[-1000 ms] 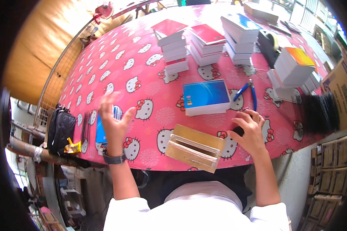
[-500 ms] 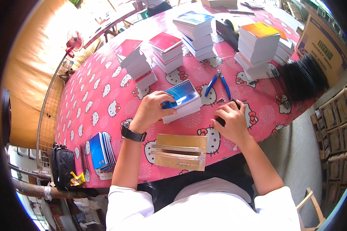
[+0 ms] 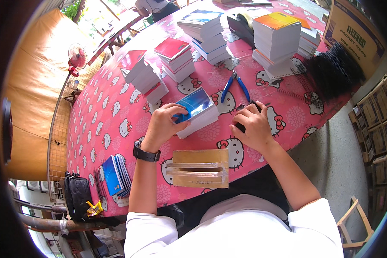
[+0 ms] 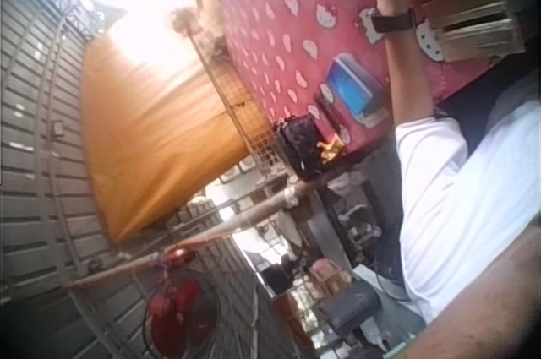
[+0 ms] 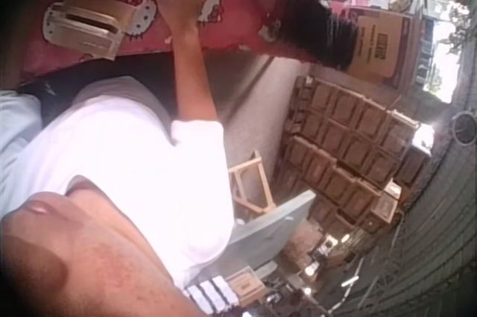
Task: The person assembles notebooks by manually sliding plastic spiral bindings through pre-punched holes in paper and cardstock covers and then trimming the binding ends with pliers.
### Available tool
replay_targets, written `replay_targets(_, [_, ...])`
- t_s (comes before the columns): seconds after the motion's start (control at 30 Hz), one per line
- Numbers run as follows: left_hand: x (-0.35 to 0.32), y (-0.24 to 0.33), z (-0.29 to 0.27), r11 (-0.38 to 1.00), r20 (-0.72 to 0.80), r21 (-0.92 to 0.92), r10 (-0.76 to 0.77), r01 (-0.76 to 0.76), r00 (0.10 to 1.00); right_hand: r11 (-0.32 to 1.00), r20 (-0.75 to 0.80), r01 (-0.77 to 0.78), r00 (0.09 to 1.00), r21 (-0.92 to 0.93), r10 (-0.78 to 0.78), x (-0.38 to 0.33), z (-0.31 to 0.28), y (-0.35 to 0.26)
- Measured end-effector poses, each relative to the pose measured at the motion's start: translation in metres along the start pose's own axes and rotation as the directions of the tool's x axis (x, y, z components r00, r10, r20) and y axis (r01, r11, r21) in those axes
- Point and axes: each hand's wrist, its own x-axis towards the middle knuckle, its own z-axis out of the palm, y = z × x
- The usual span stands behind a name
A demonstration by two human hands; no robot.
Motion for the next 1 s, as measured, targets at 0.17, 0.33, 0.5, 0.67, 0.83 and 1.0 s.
replay_targets(0.17, [-0.002,-0.001,0.003,0.995,-0.074,0.060,0.078,-0.074,0.994,1.000,-0.004,0.002,1.000,-0.004,-0.002,0.001,0.000,-0.002])
replay_targets(0.33, [-0.001,0.001,-0.001,0.997,-0.006,-0.071,-0.038,0.038,0.999,1.000,-0.004,-0.002,1.000,-0.003,0.002,0.000,0.000,-0.001])
replay_targets(0.5, [0.000,-0.010,-0.002,0.967,0.030,-0.249,-0.055,0.060,0.998,1.000,-0.007,0.006,1.000,-0.016,-0.006,-0.001,0.001,0.000])
replay_targets(0.67, [-0.001,-0.006,-0.003,0.988,0.022,-0.150,-0.030,0.033,0.999,1.000,-0.005,-0.002,1.000,-0.007,0.002,0.000,0.001,-0.001])
replay_targets(0.83, [-0.003,-0.005,-0.001,0.987,-0.009,-0.158,-0.025,0.023,1.000,1.000,-0.004,-0.002,1.000,-0.004,0.002,-0.001,0.001,-0.001])
replay_targets(1.0, [-0.002,-0.005,-0.001,0.967,0.001,-0.246,-0.073,0.071,0.997,1.000,-0.004,-0.001,1.000,0.001,0.001,0.000,-0.001,-0.003])
